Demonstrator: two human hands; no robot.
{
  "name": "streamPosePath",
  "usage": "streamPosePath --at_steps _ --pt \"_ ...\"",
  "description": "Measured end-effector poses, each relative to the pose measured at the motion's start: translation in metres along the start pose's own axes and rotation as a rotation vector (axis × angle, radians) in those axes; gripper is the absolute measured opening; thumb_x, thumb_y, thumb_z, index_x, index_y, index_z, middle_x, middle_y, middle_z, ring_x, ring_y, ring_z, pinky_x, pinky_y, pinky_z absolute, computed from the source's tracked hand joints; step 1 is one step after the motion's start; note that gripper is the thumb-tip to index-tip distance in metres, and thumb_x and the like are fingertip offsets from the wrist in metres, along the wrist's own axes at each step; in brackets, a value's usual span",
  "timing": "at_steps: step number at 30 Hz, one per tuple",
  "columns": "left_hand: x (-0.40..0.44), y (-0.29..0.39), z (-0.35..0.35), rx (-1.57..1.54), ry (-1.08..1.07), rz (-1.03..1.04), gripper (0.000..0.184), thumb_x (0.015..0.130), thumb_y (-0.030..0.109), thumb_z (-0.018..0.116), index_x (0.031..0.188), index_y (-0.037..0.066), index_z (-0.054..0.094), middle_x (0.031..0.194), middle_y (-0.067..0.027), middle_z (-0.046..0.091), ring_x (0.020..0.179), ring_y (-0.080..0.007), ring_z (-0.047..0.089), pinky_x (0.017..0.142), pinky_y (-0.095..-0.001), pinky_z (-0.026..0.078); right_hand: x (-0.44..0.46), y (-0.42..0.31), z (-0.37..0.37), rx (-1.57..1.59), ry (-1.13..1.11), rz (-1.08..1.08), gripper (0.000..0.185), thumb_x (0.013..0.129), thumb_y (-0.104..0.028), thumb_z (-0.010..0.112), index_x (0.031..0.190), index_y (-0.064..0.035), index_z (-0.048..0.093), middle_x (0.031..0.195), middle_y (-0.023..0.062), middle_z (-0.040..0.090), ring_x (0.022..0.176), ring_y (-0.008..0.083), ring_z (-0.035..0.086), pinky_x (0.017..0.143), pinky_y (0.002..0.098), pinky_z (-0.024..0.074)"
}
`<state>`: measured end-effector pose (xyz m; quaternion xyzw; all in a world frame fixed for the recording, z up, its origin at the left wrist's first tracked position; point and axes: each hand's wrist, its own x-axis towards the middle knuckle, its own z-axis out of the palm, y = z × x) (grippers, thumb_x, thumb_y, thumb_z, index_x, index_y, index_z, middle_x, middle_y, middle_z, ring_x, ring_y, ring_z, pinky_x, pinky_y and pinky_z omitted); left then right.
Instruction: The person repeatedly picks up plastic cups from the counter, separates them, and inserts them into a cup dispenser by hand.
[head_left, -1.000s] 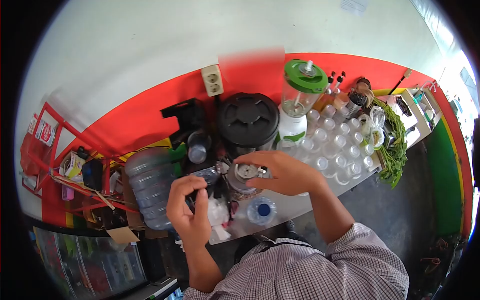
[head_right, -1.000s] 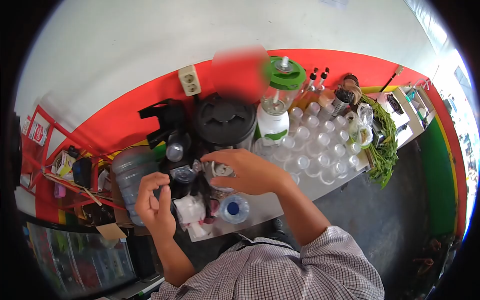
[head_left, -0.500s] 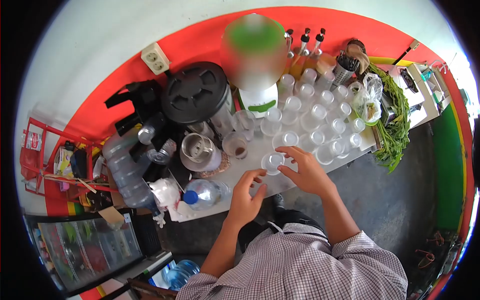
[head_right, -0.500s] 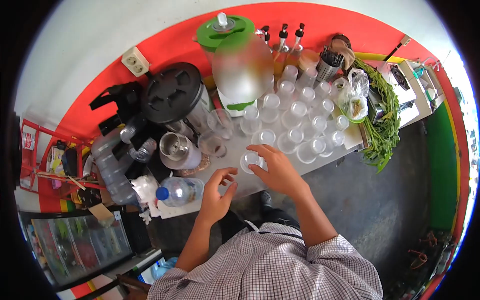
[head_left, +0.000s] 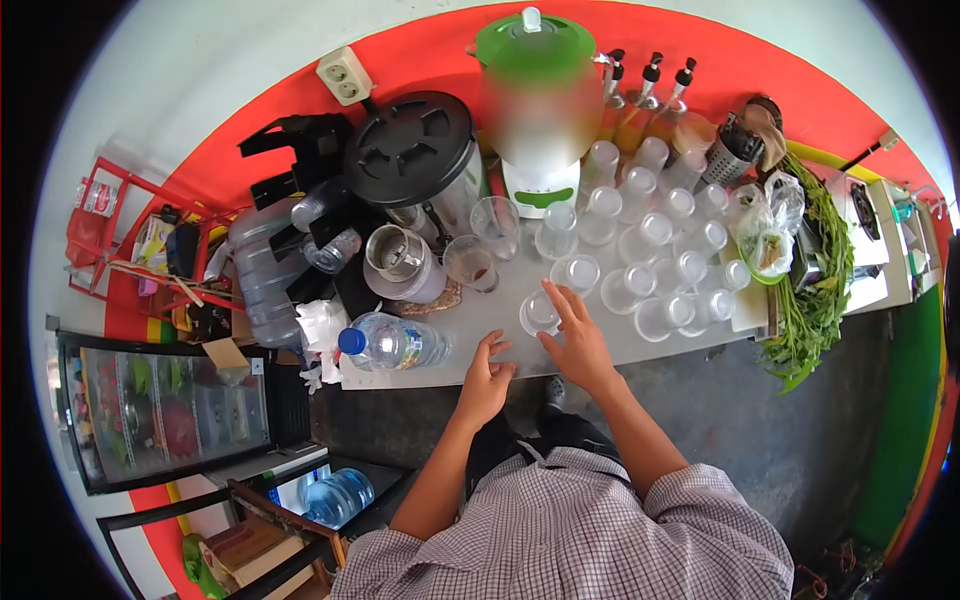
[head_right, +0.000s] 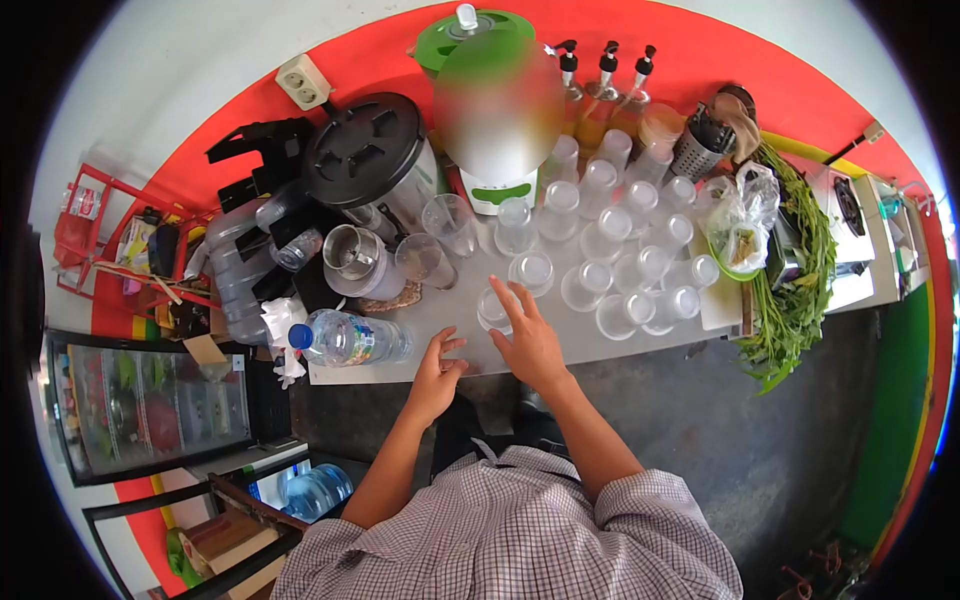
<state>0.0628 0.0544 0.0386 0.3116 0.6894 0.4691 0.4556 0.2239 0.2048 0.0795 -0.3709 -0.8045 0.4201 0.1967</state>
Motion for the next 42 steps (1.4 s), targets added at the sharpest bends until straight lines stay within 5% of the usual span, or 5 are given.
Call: streamPosePath --at_steps 10,15,21,30,42 --pt "-0.013 0.017 -0.021 0.043 0.084 0.018 0.072 0.100 0.006 0.070 0.164 0.010 0.037 0.150 -0.0172 0.053 0.111 -0.0220 0.064 0.095 -0.0359 0.055 0.004 -0.006 -0.005 0.338 0.121 0.012 0.085 0.094 -0.004 0.079 0.167 -0.0111 0.037 0.140 0.0163 0.061 0.090 0.0200 0.072 0.074 0.0327 0.0584" --pt "-0.004 0.038 -0.013 -0.198 0.035 0.043 0.103 0.093 0.013 0.083 0.173 0.018 0.019 0.169 -0.0191 0.030 0.141 -0.0337 0.048 0.116 -0.0497 0.045 -0.006 -0.011 -0.031 0.858 0.104 0.146 0.079 0.103 -0.004 0.067 0.170 -0.0085 0.026 0.138 0.0148 0.061 0.089 0.0200 0.072 0.074 0.0317 0.0578" --pt "-0.002 0.080 -0.008 -0.359 -0.156 0.294 0.111 0.089 0.011 0.086 0.175 0.018 0.016 0.178 -0.0142 0.021 0.149 -0.0326 0.044 0.117 -0.0467 0.044 -0.023 -0.019 -0.059 1.227 0.017 0.212 0.075 0.110 -0.012 0.059 0.172 -0.0079 0.019 0.133 0.0164 0.065 0.093 0.0231 0.074 0.081 0.0336 0.0598" --pt "-0.007 0.119 -0.014 -0.289 -0.265 0.383 0.097 0.088 0.018 0.089 0.169 0.008 0.036 0.169 -0.0109 0.043 0.143 -0.0267 0.051 0.117 -0.0426 0.044 -0.046 -0.029 -0.078 1.197 0.034 0.141 0.069 0.108 -0.016 0.062 0.166 -0.0011 0.028 0.136 0.0171 0.064 0.098 0.0273 0.075 0.085 0.0363 0.0612" --pt "-0.024 0.147 -0.028 -0.221 -0.187 0.385 0.093 0.092 0.020 0.086 0.168 0.008 0.036 0.166 -0.0147 0.045 0.135 -0.0261 0.059 0.111 -0.0413 0.051 -0.035 -0.044 -0.085 1.062 0.042 -0.077 0.081 0.100 -0.024 0.079 0.163 0.0012 0.035 0.138 0.0149 0.065 0.123 0.0270 0.068 0.096 0.0432 0.0611"
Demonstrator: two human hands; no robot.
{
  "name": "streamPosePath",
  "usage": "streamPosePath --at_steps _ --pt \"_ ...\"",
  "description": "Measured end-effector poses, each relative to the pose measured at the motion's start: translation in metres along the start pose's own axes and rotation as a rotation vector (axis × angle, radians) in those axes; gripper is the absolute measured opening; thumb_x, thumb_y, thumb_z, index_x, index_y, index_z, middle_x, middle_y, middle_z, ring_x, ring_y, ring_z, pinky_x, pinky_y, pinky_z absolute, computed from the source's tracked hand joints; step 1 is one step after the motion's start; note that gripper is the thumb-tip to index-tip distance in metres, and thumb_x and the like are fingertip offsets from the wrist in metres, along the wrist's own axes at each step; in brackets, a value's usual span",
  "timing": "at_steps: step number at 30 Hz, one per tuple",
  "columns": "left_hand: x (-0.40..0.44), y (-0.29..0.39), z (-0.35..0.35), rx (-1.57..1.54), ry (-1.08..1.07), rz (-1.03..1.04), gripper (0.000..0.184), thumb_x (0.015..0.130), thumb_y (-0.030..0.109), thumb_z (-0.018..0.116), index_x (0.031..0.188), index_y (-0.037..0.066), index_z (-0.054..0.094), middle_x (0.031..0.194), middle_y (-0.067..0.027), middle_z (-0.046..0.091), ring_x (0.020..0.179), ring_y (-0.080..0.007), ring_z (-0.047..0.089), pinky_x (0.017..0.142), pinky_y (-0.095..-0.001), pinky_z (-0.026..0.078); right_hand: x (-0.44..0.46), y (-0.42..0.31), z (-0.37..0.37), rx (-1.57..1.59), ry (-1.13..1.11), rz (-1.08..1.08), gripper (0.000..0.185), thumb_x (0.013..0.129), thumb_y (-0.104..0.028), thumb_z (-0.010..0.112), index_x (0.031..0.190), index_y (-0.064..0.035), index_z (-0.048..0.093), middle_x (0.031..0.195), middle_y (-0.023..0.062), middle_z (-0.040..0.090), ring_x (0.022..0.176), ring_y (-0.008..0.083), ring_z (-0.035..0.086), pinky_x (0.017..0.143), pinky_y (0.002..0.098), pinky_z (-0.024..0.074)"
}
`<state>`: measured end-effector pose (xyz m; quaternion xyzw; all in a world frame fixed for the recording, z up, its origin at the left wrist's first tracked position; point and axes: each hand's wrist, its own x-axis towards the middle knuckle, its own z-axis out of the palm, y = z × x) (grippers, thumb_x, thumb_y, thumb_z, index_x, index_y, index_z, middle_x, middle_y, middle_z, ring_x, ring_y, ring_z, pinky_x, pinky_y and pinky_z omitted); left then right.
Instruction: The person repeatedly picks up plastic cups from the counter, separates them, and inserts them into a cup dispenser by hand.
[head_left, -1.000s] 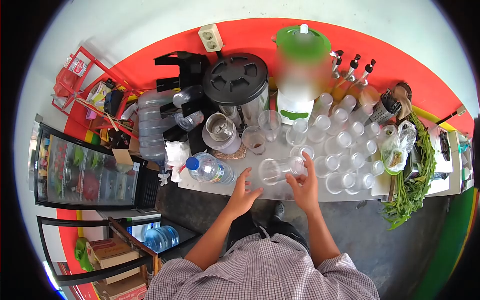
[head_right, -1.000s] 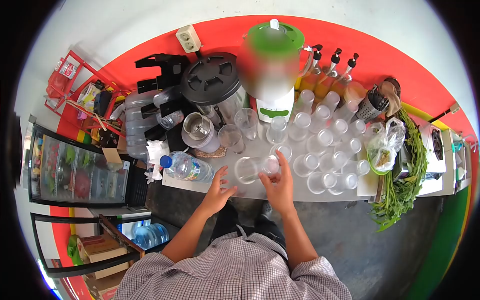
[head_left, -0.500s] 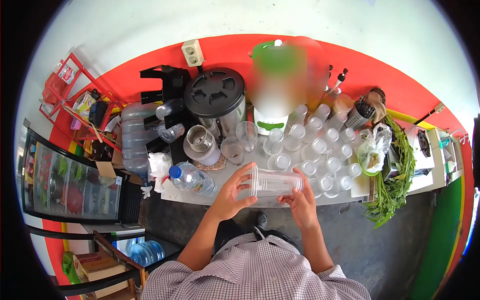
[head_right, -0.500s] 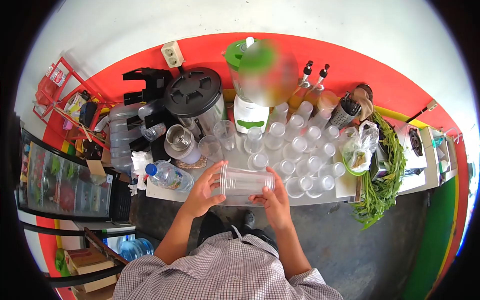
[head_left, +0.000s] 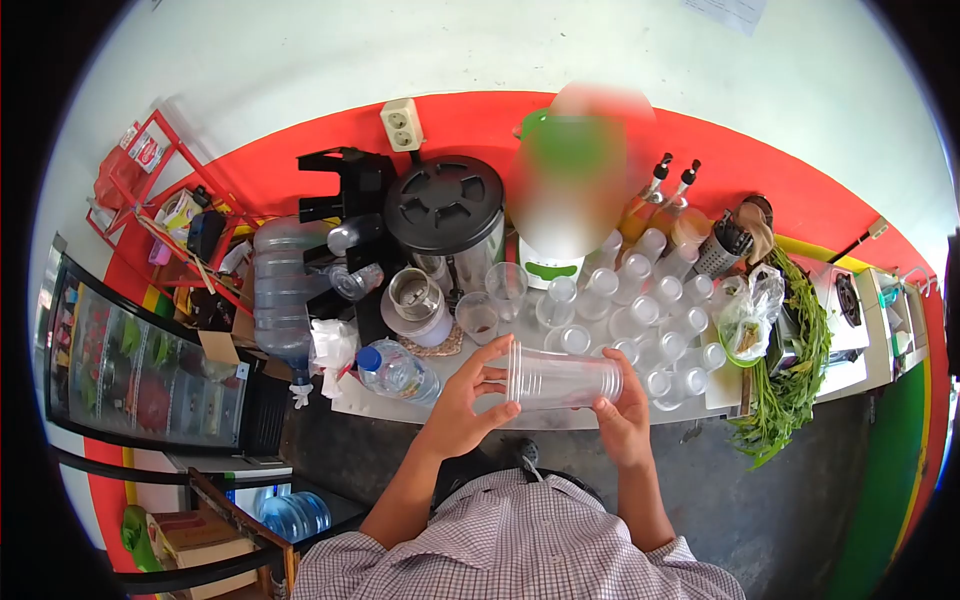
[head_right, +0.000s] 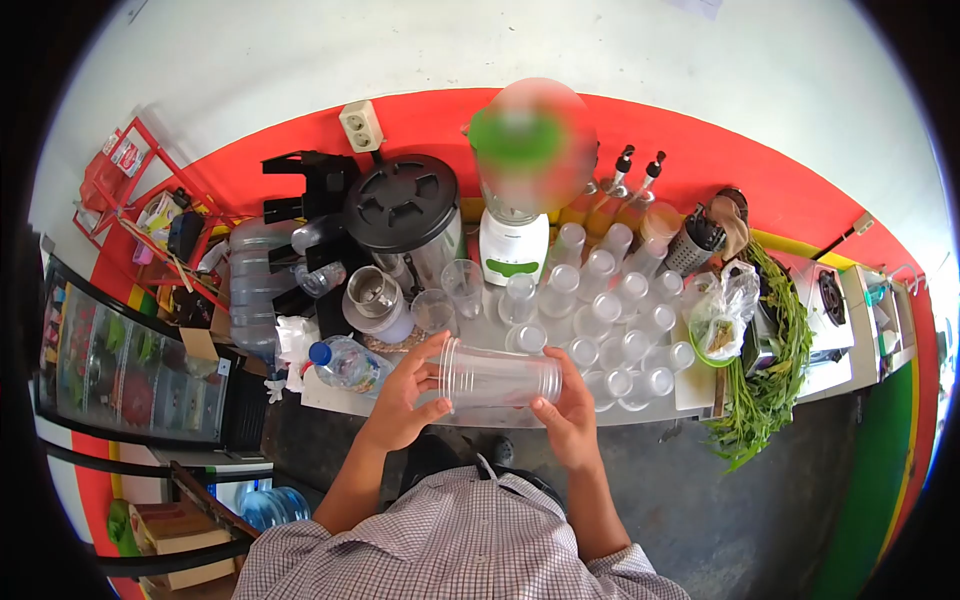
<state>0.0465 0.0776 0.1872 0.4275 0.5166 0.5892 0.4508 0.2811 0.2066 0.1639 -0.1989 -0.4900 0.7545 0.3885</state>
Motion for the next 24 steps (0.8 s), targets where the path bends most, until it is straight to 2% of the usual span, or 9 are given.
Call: streamPosePath --at_steps 7,8,13,15,17,21,22,23,24 --pt "-0.015 0.022 -0.012 -0.035 0.079 -0.093 0.089 0.099 0.022 0.080 0.171 0.010 0.029 0.172 -0.0173 0.034 0.140 -0.0365 0.055 0.107 -0.0480 0.056 0.030 -0.010 0.020 -0.148 -0.087 0.003 0.089 0.095 -0.030 0.087 0.162 0.0038 0.039 0.137 0.0137 0.066 0.124 0.0271 0.068 0.099 0.0421 0.0586" --pt "-0.017 0.024 -0.014 -0.037 0.100 -0.043 0.089 0.100 0.020 0.079 0.172 0.010 0.027 0.172 -0.0174 0.032 0.142 -0.0376 0.054 0.108 -0.0481 0.055 0.037 -0.014 0.028 -0.104 -0.105 -0.005 0.084 0.095 -0.016 0.085 0.162 0.0060 0.040 0.140 0.0132 0.065 0.129 0.0241 0.064 0.105 0.0412 0.0561" --pt "-0.026 0.072 -0.032 -0.049 0.198 0.060 0.091 0.099 0.015 0.078 0.173 0.009 0.024 0.173 -0.0180 0.030 0.145 -0.0376 0.052 0.109 -0.0480 0.055 0.080 -0.028 0.072 -0.169 -0.192 -0.124 0.082 0.097 -0.021 0.084 0.162 0.0058 0.041 0.140 0.0121 0.065 0.130 0.0222 0.063 0.108 0.0396 0.0526" --pt "-0.032 0.087 -0.049 0.066 0.215 0.207 0.095 0.097 0.013 0.080 0.173 0.007 0.023 0.173 -0.0185 0.029 0.146 -0.0360 0.051 0.110 -0.0483 0.054 0.094 -0.025 0.093 -0.162 -0.231 -0.160 0.082 0.097 -0.022 0.083 0.162 0.0057 0.042 0.139 0.0118 0.065 0.130 0.0218 0.062 0.108 0.0386 0.0518" --pt "-0.038 0.095 -0.071 0.124 0.267 0.241 0.095 0.097 0.014 0.080 0.173 0.006 0.023 0.171 -0.0193 0.034 0.146 -0.0349 0.052 0.112 -0.0474 0.052 0.106 -0.020 0.114 -0.198 -0.253 -0.153 0.080 0.098 -0.024 0.082 0.162 0.0053 0.042 0.140 0.0113 0.064 0.127 0.0207 0.063 0.106 0.0367 0.0522" --pt "-0.043 0.089 -0.125 0.288 0.267 0.320 0.093 0.100 0.018 0.078 0.173 0.006 0.021 0.163 -0.0219 0.048 0.143 -0.0334 0.055 0.116 -0.0452 0.047 0.119 -0.005 0.150 -0.134 -0.311 -0.014 0.070 0.096 -0.011 0.080 0.156 0.0052 0.047 0.141 0.0103 0.061 0.123 0.0182 0.064 0.097 0.0335 0.0568" --pt "-0.045 0.089 -0.134 0.126 0.286 0.228 0.093 0.101 0.018 0.077 0.174 0.006 0.019 0.164 -0.0239 0.047 0.143 -0.0327 0.055 0.116 -0.0455 0.046 0.123 -0.002 0.157 -0.120 -0.344 0.009 0.070 0.096 -0.001 0.077 0.157 0.0035 0.045 0.144 0.0108 0.058 0.120 0.0181 0.065 0.094 0.0328 0.0580" --pt "-0.046 0.087 -0.143 -0.036 0.301 0.134 0.093 0.103 0.018 0.075 0.174 0.006 0.017 0.165 -0.0258 0.046 0.144 -0.0321 0.055 0.116 -0.0458 0.046 0.129 -0.001 0.165 -0.124 -0.352 0.005 0.070 0.096 -0.001 0.077 0.157 0.0035 0.045 0.144 0.0108 0.058 0.120 0.0181 0.065 0.094 0.0328 0.0580" --pt "-0.042 0.077 -0.155 -0.121 0.288 0.170 0.090 0.106 0.015 0.070 0.175 0.007 0.012 0.166 -0.0279 0.045 0.147 -0.0303 0.052 0.119 -0.0437 0.042 0.137 -0.001 0.174 -0.177 -0.394 0.035 0.072 0.096 0.001 0.076 0.159 0.0020 0.042 0.147 0.0114 0.056 0.120 0.0182 0.066 0.094 0.0329 0.0578"
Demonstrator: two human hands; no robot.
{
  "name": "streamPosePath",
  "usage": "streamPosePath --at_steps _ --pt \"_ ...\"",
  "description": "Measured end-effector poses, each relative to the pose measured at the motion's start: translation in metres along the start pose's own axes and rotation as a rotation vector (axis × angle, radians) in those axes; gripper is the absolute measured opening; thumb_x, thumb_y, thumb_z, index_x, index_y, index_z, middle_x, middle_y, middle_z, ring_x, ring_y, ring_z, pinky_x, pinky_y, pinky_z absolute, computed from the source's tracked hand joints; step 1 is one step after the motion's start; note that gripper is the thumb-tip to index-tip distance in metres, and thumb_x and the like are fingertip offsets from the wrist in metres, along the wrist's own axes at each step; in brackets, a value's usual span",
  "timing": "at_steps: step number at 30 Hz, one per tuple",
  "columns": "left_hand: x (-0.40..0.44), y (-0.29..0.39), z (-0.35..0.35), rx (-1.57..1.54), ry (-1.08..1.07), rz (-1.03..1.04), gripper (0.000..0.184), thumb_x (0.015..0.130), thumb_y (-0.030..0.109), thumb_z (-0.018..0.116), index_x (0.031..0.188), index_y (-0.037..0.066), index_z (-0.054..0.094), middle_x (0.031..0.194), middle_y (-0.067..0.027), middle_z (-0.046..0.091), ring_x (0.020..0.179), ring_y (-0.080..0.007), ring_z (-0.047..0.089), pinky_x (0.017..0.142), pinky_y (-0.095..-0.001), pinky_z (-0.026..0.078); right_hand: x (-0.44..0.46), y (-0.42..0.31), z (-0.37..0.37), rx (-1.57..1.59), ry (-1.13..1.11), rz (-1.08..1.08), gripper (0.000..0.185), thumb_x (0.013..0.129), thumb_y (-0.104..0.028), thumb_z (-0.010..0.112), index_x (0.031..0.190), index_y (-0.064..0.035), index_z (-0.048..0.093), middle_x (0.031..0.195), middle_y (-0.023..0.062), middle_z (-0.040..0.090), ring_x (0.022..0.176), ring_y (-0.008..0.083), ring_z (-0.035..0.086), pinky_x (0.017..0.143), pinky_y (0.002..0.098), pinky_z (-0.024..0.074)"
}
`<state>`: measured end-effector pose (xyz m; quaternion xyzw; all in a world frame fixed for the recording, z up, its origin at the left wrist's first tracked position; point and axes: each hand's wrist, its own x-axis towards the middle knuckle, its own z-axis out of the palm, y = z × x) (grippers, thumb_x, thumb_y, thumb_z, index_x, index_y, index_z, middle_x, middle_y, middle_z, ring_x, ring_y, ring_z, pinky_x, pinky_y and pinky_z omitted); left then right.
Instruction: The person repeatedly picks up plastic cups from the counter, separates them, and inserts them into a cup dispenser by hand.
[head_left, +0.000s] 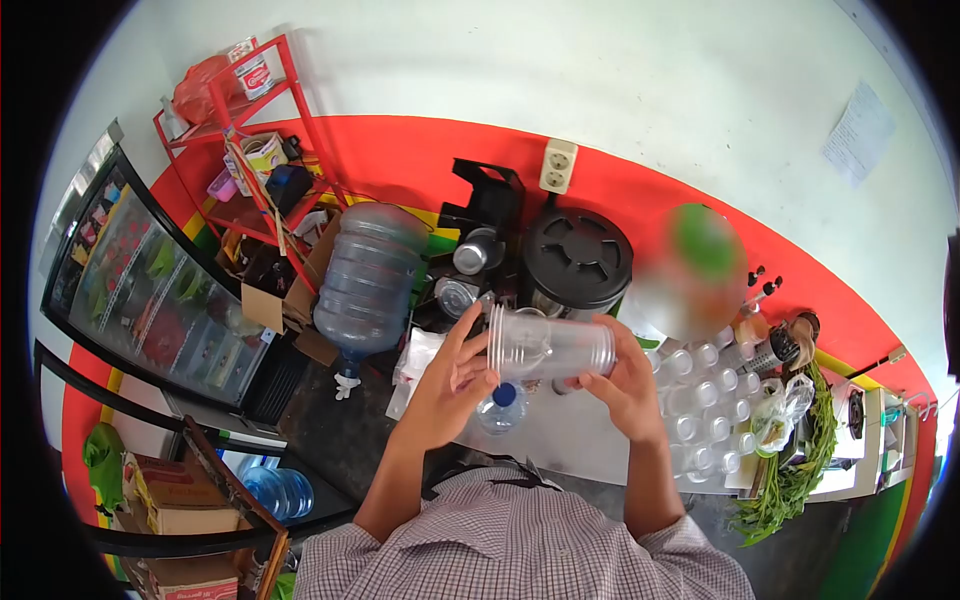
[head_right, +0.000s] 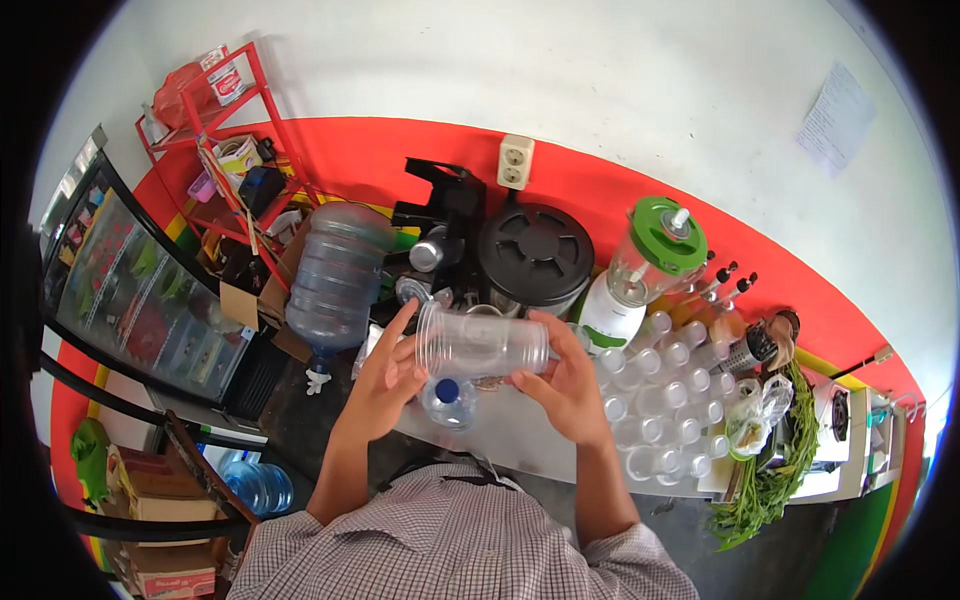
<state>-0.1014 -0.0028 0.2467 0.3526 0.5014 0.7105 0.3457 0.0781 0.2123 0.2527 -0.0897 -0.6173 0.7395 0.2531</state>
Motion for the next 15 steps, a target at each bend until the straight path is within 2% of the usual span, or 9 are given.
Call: streamPosePath --at_steps 1,3,4,5,7,8,12,15 --pt "0.005 -0.003 -0.010 0.001 0.002 0.004 0.090 0.106 0.015 0.070 0.175 0.007 0.012 0.166 -0.0279 0.045 0.147 -0.0303 0.052 0.119 -0.0437 0.042 0.011 -0.001 0.005 -0.045 -0.041 0.036 0.074 0.096 0.003 0.075 0.161 0.0005 0.039 0.149 0.0121 0.054 0.120 0.0182 0.066 0.095 0.0330 0.0576" --pt "0.019 -0.004 -0.028 -0.076 0.008 0.062 0.083 0.107 0.017 0.066 0.173 0.001 0.018 0.168 -0.0220 0.043 0.155 -0.0367 0.043 0.124 -0.0477 0.040 0.038 0.000 0.013 -0.130 -0.091 0.002 0.077 0.097 0.004 0.074 0.163 -0.0009 0.036 0.150 0.0122 0.053 0.120 0.0182 0.067 0.095 0.0326 0.0575" --pt "0.026 -0.008 -0.039 -0.052 -0.010 0.102 0.079 0.110 0.019 0.062 0.173 0.002 0.019 0.169 -0.0181 0.044 0.156 -0.0340 0.044 0.125 -0.0471 0.038 0.051 -0.001 0.017 -0.216 -0.136 -0.026 0.080 0.097 0.005 0.074 0.166 -0.0023 0.033 0.151 0.0123 0.052 0.120 0.0182 0.067 0.095 0.0322 0.0574" --pt "0.031 -0.008 -0.049 -0.048 -0.016 0.113 0.079 0.110 0.019 0.062 0.173 0.002 0.019 0.169 -0.0181 0.044 0.156 -0.0340 0.044 0.125 -0.0471 0.038 0.063 -0.002 0.024 -0.219 -0.135 -0.039 0.080 0.097 0.005 0.074 0.166 -0.0023 0.033 0.151 0.0123 0.052 0.120 0.0182 0.067 0.095 0.0322 0.0574" --pt "0.042 -0.007 -0.067 -0.080 -0.005 -0.028 0.078 0.110 0.016 0.061 0.175 0.006 0.018 0.164 -0.0210 0.050 0.150 -0.0261 0.049 0.125 -0.0397 0.035 0.085 -0.006 0.039 -0.241 -0.148 -0.080 0.083 0.097 0.004 0.075 0.168 -0.0033 0.031 0.151 0.0123 0.053 0.123 0.0182 0.067 0.096 0.0320 0.0571" --pt "0.046 -0.009 -0.074 -0.049 -0.038 0.003 0.073 0.112 0.025 0.058 0.173 0.004 0.023 0.163 -0.0175 0.052 0.151 -0.0249 0.048 0.126 -0.0405 0.033 0.094 -0.005 0.045 -0.199 -0.157 -0.082 0.086 0.097 0.004 0.074 0.170 -0.0067 0.028 0.147 0.0111 0.055 0.121 0.0177 0.066 0.096 0.0315 0.0568" --pt "0.059 -0.003 -0.098 -0.114 -0.037 -0.080 0.071 0.113 0.030 0.058 0.172 0.004 0.026 0.162 -0.0148 0.052 0.152 -0.0236 0.047 0.127 -0.0400 0.031 0.117 0.007 0.062 -0.112 -0.137 -0.007 0.084 0.098 0.005 0.074 0.169 -0.0092 0.031 0.142 0.0103 0.057 0.120 0.0169 0.066 0.097 0.0310 0.0565" --pt "0.075 -0.012 -0.119 -0.010 -0.013 -0.004 0.068 0.115 0.036 0.055 0.169 0.003 0.031 0.155 -0.0122 0.058 0.144 -0.0222 0.053 0.125 -0.0388 0.033 0.124 0.018 0.066 -0.207 -0.120 -0.055 0.080 0.098 0.005 0.073 0.166 -0.0097 0.034 0.139 0.0092 0.058 0.118 0.0161 0.066 0.096 0.0308 0.0567"
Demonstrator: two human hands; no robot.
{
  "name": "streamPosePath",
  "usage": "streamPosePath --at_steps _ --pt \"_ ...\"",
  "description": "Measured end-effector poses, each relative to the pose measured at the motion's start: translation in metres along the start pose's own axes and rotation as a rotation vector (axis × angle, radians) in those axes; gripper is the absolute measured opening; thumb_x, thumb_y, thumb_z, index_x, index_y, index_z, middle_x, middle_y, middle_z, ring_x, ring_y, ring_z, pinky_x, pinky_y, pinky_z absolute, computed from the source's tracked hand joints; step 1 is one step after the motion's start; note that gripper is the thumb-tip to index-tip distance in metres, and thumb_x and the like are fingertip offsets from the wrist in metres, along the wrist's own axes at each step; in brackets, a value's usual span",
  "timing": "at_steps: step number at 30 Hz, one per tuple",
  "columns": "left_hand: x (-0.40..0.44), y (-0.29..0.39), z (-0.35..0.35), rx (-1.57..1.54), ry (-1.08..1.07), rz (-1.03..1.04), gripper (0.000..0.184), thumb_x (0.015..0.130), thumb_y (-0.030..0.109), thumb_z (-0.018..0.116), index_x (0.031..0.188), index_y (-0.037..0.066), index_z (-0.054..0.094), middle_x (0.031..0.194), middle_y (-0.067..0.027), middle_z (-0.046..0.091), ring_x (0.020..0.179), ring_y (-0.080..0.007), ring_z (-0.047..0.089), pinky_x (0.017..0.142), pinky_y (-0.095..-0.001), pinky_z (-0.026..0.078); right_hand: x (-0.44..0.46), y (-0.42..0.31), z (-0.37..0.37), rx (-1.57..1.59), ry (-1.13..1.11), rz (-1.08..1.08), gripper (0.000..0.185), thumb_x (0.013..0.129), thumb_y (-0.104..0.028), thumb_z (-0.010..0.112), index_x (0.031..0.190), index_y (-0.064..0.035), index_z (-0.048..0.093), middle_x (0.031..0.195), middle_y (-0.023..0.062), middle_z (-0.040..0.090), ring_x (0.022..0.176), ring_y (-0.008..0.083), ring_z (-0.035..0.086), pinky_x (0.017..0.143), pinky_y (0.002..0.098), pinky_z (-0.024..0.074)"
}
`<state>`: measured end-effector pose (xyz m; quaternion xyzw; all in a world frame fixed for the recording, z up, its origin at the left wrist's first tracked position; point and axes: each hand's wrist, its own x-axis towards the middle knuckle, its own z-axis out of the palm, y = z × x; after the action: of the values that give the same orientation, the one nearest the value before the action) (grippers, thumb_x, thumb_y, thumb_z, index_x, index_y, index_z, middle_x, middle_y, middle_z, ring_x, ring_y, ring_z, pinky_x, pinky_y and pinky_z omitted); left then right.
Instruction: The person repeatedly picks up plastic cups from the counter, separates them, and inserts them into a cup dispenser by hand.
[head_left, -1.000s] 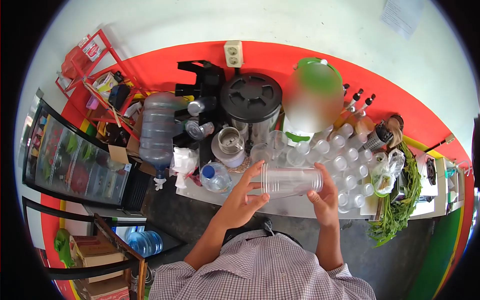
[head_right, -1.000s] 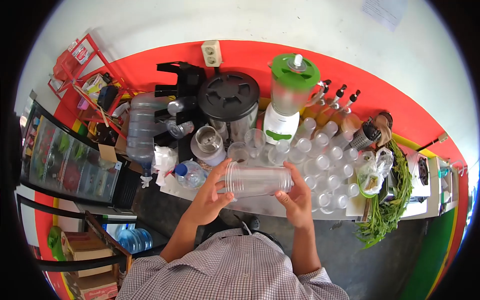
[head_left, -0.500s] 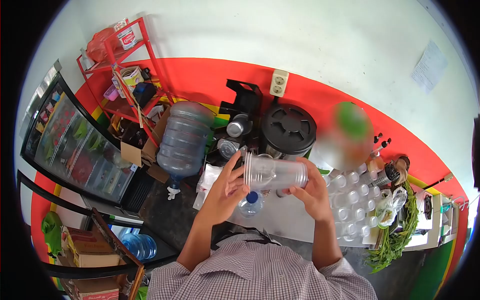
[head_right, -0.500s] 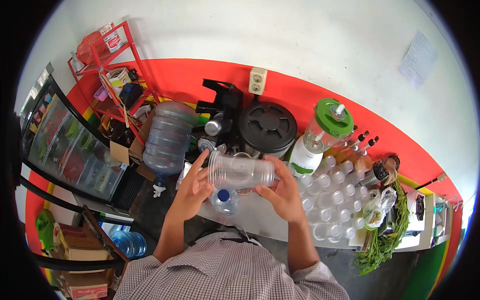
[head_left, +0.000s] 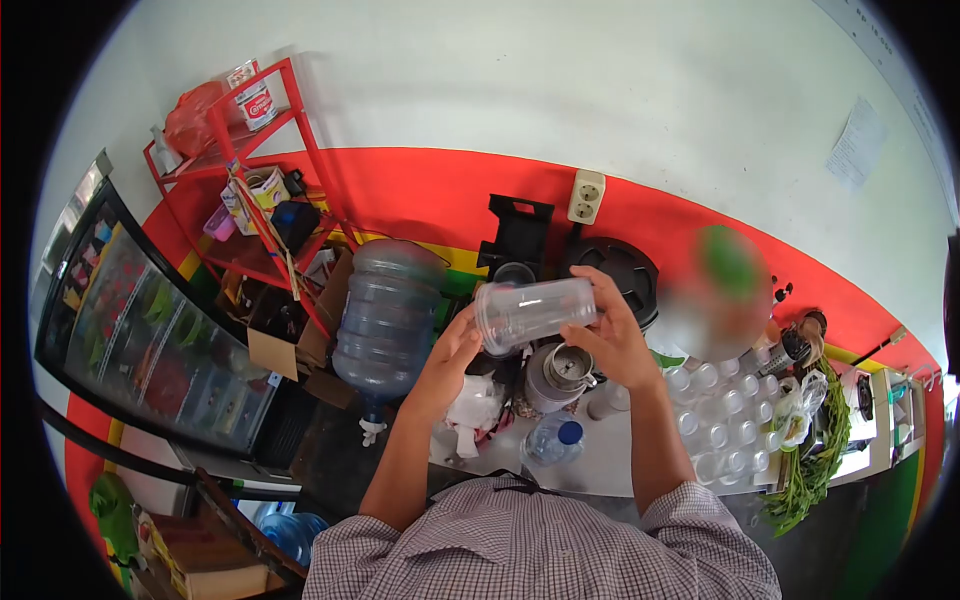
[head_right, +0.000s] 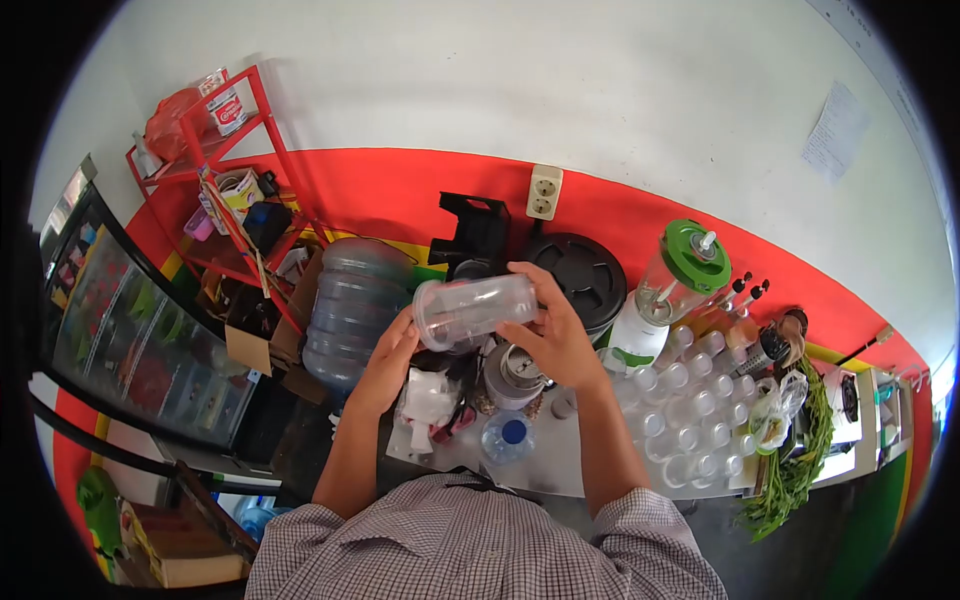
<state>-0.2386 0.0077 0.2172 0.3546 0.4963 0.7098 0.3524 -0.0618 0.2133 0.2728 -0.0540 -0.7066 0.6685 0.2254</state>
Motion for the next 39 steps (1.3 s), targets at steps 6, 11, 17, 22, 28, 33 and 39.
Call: streamPosePath --at_steps 6,11,17,22,28,33,39 --pt "0.035 -0.021 -0.043 0.238 0.153 0.110 0.044 0.111 0.023 0.062 0.150 0.003 0.056 0.128 -0.0079 0.071 0.113 -0.0150 0.064 0.104 -0.0334 0.049 0.003 0.006 0.015 -0.123 0.263 -0.071 0.076 0.096 0.003 0.077 0.162 -0.0082 0.042 0.135 0.0094 0.062 0.117 0.0174 0.067 0.094 0.0312 0.0570" --pt "0.055 -0.018 -0.050 0.286 0.149 0.008 0.033 0.107 0.009 0.062 0.140 0.003 0.062 0.122 -0.0053 0.072 0.104 -0.0109 0.064 0.089 -0.0286 0.049 0.007 -0.005 0.042 -0.615 0.350 -0.111 0.068 0.088 0.005 0.079 0.152 -0.0057 0.058 0.131 0.0144 0.065 0.106 0.0216 0.070 0.087 0.0333 0.0572" --pt "0.097 -0.069 -0.067 0.284 0.091 0.119 0.031 0.107 0.007 0.060 0.138 0.003 0.063 0.114 -0.0060 0.072 0.097 -0.0123 0.063 0.090 -0.0288 0.050 0.018 0.001 0.062 -0.901 0.255 -0.045 0.066 0.089 0.002 0.077 0.151 -0.0150 0.061 0.130 0.0169 0.062 0.098 0.0320 0.071 0.083 0.0406 0.0579" --pt "0.111 -0.086 -0.062 0.167 0.187 0.117 0.025 0.109 0.008 0.059 0.132 0.000 0.065 0.113 -0.0065 0.073 0.100 -0.0131 0.064 0.092 -0.0280 0.049 0.028 0.007 0.067 -1.040 0.173 0.016 0.066 0.092 -0.002 0.074 0.153 -0.0216 0.059 0.128 0.0194 0.059 0.094 0.0406 0.072 0.079 0.0493 0.0602" --pt "0.102 -0.089 -0.055 0.084 0.242 0.075 0.028 0.110 0.011 0.060 0.134 -0.001 0.065 0.128 -0.0098 0.072 0.111 -0.0148 0.066 0.098 -0.0283 0.050 0.032 0.027 0.072 -1.179 0.062 0.042 0.069 0.093 -0.007 0.075 0.156 -0.0259 0.055 0.127 0.0174 0.060 0.091 0.0428 0.074 0.079 0.0516 0.0618" --pt "0.101 -0.094 -0.059 0.109 0.215 0.060 0.031 0.111 0.013 0.060 0.137 -0.002 0.063 0.131 -0.0121 0.071 0.117 -0.0163 0.066 0.104 -0.0294 0.049 0.039 0.015 0.074 -1.224 -0.032 0.044 0.062 0.095 -0.012 0.074 0.153 -0.0273 0.058 0.125 0.0165 0.060 0.095 0.0389 0.074 0.081 0.0489 0.0618" --pt "0.108 -0.095 -0.062 0.088 0.180 -0.021 0.034 0.108 0.010 0.059 0.139 -0.003 0.061 0.138 -0.0157 0.068 0.126 -0.0209 0.064 0.111 -0.0332 0.047 0.051 0.028 0.085 -1.440 -0.083 -0.116 0.058 0.094 -0.011 0.069 0.151 -0.0231 0.061 0.116 0.0190 0.061 0.104 0.0327 0.071 0.085 0.0440 0.0608"
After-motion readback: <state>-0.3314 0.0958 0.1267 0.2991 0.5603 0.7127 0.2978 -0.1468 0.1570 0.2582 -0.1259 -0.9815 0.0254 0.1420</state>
